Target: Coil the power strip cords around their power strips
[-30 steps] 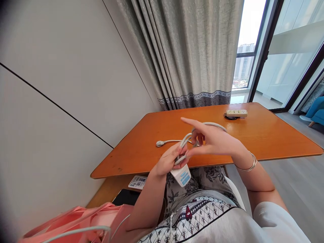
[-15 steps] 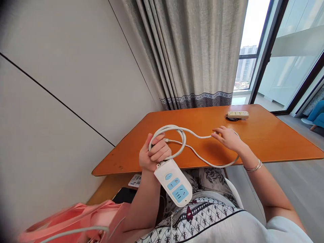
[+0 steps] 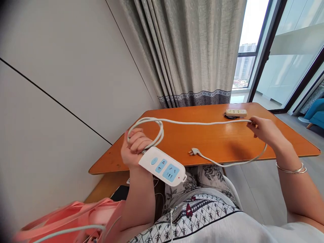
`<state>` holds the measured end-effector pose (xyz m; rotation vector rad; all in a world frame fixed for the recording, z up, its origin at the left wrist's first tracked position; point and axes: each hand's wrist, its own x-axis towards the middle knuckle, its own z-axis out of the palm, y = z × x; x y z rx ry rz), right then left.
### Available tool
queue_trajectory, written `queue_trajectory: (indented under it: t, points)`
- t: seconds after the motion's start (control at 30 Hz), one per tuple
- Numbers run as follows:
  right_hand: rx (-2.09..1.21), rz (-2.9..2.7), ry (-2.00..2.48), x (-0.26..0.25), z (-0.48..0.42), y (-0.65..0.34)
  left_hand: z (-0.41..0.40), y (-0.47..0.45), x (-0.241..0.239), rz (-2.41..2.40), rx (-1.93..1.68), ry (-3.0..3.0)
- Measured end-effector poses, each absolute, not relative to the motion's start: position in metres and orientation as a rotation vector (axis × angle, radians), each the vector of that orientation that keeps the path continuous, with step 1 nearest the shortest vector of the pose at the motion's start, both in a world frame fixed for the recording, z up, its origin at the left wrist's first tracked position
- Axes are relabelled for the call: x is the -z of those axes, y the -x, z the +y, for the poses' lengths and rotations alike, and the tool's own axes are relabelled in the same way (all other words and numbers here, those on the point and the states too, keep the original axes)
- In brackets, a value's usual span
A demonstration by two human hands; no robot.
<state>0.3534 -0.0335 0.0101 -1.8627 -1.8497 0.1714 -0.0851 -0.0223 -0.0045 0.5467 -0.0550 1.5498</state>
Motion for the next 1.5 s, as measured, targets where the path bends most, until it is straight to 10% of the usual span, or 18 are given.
queue_trajectory:
  t: [0.17,0.63,1.0,1.2,1.5]
  points:
    - [0.011,-1.816,1.938,-0.004,-0.029,-0.397,-0.020,0.105,-0.001,-0.105,-1.621,-0.616]
    - [-1.183,-2.207,0.794,0.011,-0.072,-0.189,-0.045,0.039,-0.006,0.249,-1.305,-0.617]
    - [-0.953,-1.542,0.822,0.011,-0.023,-0.179,-0.042,0.032,0.010,0.154,-0.987,-0.868]
    - [-1.202,-1.616,0.875,0.030,-0.005,-0.159,-0.039,0.035,0.003,0.171,-1.035,-0.832]
    - [-0.725,-2.267,1.165,0.082,-0.035,-0.162,-0.025,0.040,-0.007,0.235,-1.419,-0.710]
